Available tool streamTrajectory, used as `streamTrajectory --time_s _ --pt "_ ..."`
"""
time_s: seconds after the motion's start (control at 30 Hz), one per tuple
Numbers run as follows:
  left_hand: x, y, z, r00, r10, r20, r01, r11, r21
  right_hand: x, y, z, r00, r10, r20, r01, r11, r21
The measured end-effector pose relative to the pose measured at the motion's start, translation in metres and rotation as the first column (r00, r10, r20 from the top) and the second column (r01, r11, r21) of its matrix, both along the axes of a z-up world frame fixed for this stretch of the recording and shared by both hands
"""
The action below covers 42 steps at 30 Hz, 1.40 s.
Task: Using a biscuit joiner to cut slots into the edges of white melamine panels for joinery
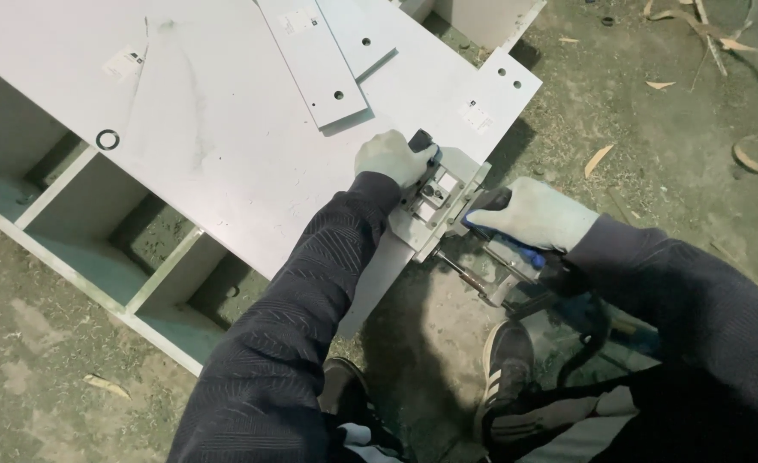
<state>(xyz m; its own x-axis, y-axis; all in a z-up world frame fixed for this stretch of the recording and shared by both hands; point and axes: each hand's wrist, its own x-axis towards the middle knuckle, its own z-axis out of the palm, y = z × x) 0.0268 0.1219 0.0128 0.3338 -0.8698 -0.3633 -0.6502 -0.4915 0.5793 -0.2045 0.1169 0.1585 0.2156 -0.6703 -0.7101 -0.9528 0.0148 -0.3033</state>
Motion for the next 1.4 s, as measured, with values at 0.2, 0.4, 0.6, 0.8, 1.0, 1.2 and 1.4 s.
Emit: streamTrajectory --time_s 0.2,0.4,0.6,0.8,1.0,1.2,1.4 --pt "0.002 -0.003 0.006 0.999 -0.035 0.035 0.036 0.999 -0.004 -0.009 -0.002 -0.013 0.999 0.025 0.025 -0.024 0.999 -0.028" --pt "0.002 -0.002 0.004 0.999 -0.041 0.003 0.041 0.999 0.027 0.01 0.014 0.023 0.997 0.016 -0.07 -0.016 1.0 0.007" --pt "0.002 -0.003 0.004 1.0 -0.011 -0.003 0.011 1.0 -0.002 0.018 0.023 0.041 0.992 -0.113 0.055 0.11 0.992 0.061" --pt "0.0 -0.005 0.003 0.999 -0.037 0.013 0.037 0.999 -0.016 0.022 0.024 0.055 0.99 -0.116 0.084 0.109 0.99 0.091" --pt "0.004 -0.011 -0.006 0.998 -0.052 0.034 0.053 0.998 -0.018 0.015 0.02 0.042 0.99 -0.099 0.097 0.091 0.993 0.079" --pt "0.004 -0.006 0.004 0.998 -0.052 0.02 0.052 0.999 -0.013 0.01 0.01 0.018 0.993 0.072 -0.092 -0.077 0.996 -0.048" --pt "0.004 -0.004 0.008 0.998 -0.06 0.013 0.06 0.998 -0.02 0.011 0.014 0.022 0.997 0.064 -0.053 -0.067 0.996 -0.051"
